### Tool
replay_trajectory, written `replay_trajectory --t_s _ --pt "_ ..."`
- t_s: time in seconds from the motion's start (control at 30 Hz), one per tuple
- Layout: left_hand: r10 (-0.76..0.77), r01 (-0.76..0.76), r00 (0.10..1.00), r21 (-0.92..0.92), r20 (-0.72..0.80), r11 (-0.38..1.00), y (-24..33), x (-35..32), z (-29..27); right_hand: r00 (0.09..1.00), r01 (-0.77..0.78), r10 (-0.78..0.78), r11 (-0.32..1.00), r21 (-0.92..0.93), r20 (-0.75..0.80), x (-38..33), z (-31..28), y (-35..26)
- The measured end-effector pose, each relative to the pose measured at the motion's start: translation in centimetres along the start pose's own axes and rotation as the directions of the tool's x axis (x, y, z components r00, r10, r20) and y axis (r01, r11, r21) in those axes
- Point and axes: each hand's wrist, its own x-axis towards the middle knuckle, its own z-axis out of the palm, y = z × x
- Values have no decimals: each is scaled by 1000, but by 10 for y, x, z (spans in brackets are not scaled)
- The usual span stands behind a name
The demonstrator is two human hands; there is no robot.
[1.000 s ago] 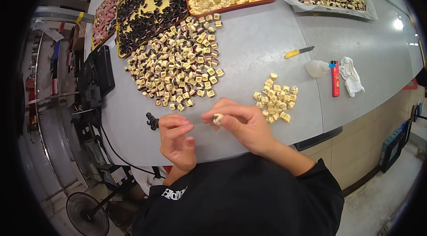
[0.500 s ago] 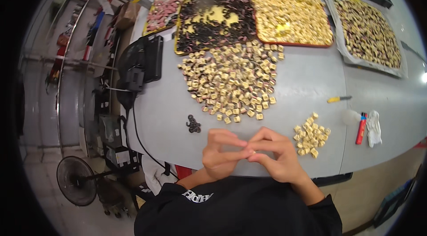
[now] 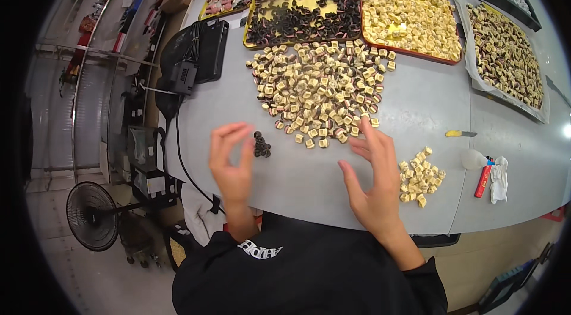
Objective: Applying glue to small black plastic components and attaching them to cream-colored plastic blocks on a workbench.
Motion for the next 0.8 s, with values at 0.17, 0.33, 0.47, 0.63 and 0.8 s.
replay_trajectory --t_s 0.17,0.33,0.47,0.63,0.8 --pt "-185 160 965 144 185 977 -33 5 -28 998 64 -63 998 -16 5 -8 -11 19" --pt "-206 185 910 92 359 978 -42 -5 -26 997 79 -79 997 -9 -16 -15 -12 20" --pt "-132 114 924 71 359 991 -46 -4 -21 996 84 -83 996 -31 21 -21 -14 21" --pt "-71 56 938 53 338 997 -36 -6 -8 985 173 -173 985 -23 3 -24 -20 20" --pt "-104 94 944 45 312 995 -36 -6 -4 963 201 -203 979 -31 -178 -37 -44 27"
